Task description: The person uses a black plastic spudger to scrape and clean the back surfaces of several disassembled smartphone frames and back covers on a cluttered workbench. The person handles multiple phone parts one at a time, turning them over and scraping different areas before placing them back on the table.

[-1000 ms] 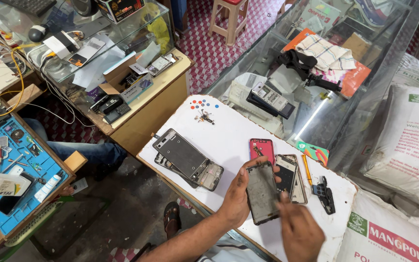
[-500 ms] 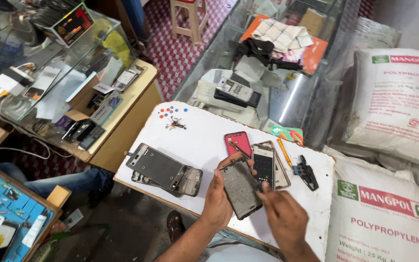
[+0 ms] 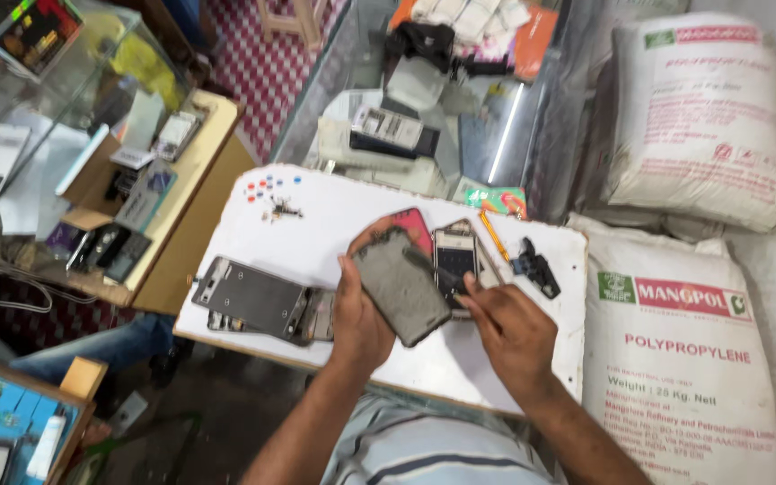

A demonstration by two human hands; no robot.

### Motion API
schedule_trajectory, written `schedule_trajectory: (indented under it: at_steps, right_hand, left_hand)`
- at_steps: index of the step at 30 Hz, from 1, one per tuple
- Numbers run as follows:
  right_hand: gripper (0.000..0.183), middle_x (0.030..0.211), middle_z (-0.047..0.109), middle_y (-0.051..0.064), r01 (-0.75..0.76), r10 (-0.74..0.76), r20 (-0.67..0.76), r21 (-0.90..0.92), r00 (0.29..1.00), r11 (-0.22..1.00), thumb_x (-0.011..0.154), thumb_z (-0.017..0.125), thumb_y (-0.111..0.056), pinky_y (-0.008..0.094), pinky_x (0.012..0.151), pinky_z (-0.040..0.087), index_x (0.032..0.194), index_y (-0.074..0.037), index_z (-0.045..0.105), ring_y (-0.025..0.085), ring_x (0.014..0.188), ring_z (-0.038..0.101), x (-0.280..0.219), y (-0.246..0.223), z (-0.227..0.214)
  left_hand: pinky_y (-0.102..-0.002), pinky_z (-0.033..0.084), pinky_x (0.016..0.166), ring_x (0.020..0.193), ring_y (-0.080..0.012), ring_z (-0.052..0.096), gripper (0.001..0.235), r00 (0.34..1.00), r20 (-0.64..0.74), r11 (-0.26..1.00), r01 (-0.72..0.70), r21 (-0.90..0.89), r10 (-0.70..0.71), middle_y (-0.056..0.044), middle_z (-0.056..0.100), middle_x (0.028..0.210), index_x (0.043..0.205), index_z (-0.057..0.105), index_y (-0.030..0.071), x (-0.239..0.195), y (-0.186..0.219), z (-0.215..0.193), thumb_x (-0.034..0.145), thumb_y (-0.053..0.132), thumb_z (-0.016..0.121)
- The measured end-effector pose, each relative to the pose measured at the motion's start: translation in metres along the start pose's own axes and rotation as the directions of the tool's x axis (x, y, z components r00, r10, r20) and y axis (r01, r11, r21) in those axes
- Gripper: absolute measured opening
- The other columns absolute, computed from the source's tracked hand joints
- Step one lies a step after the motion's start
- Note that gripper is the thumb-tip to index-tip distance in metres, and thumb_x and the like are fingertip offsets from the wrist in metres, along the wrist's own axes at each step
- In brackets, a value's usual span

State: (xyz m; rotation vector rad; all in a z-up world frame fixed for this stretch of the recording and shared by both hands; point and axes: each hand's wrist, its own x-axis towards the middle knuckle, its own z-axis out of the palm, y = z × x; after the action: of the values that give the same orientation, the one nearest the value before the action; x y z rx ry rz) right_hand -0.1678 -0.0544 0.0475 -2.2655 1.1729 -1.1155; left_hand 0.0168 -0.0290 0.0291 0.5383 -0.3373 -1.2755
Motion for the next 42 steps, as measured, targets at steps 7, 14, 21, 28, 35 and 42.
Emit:
schedule_trajectory:
  at_steps: [7,14,21,28,35,42]
  right_hand:
    - [0.013,0.089,0.07,0.006,0.139,-0.139,-0.051,0.012,0.989,0.99,0.094,0.078,0.001,0.03,0.066,0.056,0.099,-0.006,0.07,0.018,0.075,0.069,0.003,-0.014,0.008]
    - [0.012,0.081,0.066,0.012,0.126,-0.126,-0.091,-0.006,0.988,0.992,0.091,0.081,-0.002,0.033,0.057,0.05,0.1,0.001,0.073,0.019,0.064,0.061,0.008,-0.023,0.007]
    - [0.001,0.093,0.07,0.008,0.141,-0.141,-0.015,0.111,0.99,0.984,0.1,0.072,-0.004,0.03,0.072,0.057,0.1,-0.004,0.071,0.017,0.079,0.07,0.005,-0.026,0.016]
    - [0.013,0.081,0.069,0.009,0.13,-0.127,0.061,-0.049,0.99,0.99,0.09,0.08,-0.003,0.031,0.058,0.052,0.102,-0.004,0.076,0.016,0.062,0.066,-0.005,-0.02,0.024]
    - [0.015,0.088,0.07,0.005,0.168,-0.163,0.104,-0.042,0.981,0.985,0.086,0.078,-0.006,0.031,0.066,0.055,0.099,-0.012,0.075,0.017,0.073,0.069,-0.025,-0.016,0.032]
    - [0.017,0.077,0.067,0.005,0.093,-0.077,0.142,-0.114,0.987,0.989,0.081,0.082,-0.007,0.033,0.058,0.051,0.098,-0.013,0.081,0.018,0.061,0.064,-0.027,-0.013,0.028]
  left_hand:
    - [-0.047,0.051,0.112,0.127,-0.0297,0.061,0.065,0.966,0.178,0.972,-0.152,-0.181,0.185,-0.02,0.057,0.141,0.156,0.04,0.009,0.024,0.02,0.011,0.112,0.056,0.029]
    - [-0.047,0.052,0.109,0.125,-0.0298,0.061,0.064,0.947,0.196,0.955,-0.214,-0.205,0.255,-0.019,0.058,0.139,0.155,0.041,0.007,0.026,0.029,0.01,0.115,0.056,0.029]
    - [-0.046,0.047,0.117,0.129,-0.0285,0.06,0.06,0.97,0.199,0.979,-0.108,-0.176,0.143,-0.019,0.058,0.143,0.152,0.045,0.005,0.003,0.005,0.001,0.114,0.051,0.035]
    - [-0.046,0.046,0.116,0.13,-0.0277,0.06,0.053,0.987,0.145,0.985,-0.043,-0.169,0.068,-0.018,0.058,0.143,0.15,0.044,0.006,-0.022,-0.002,-0.015,0.112,0.041,0.036]
    - [-0.044,0.047,0.115,0.128,-0.0266,0.06,0.057,0.987,0.134,0.976,-0.064,-0.206,0.093,-0.016,0.059,0.138,0.152,0.045,0.004,-0.027,-0.002,-0.022,0.113,0.045,0.037]
    - [-0.043,0.047,0.114,0.128,-0.0246,0.06,0.061,0.988,0.128,0.982,-0.058,-0.181,0.082,-0.014,0.06,0.137,0.15,0.045,0.005,-0.031,0.001,-0.018,0.11,0.049,0.042]
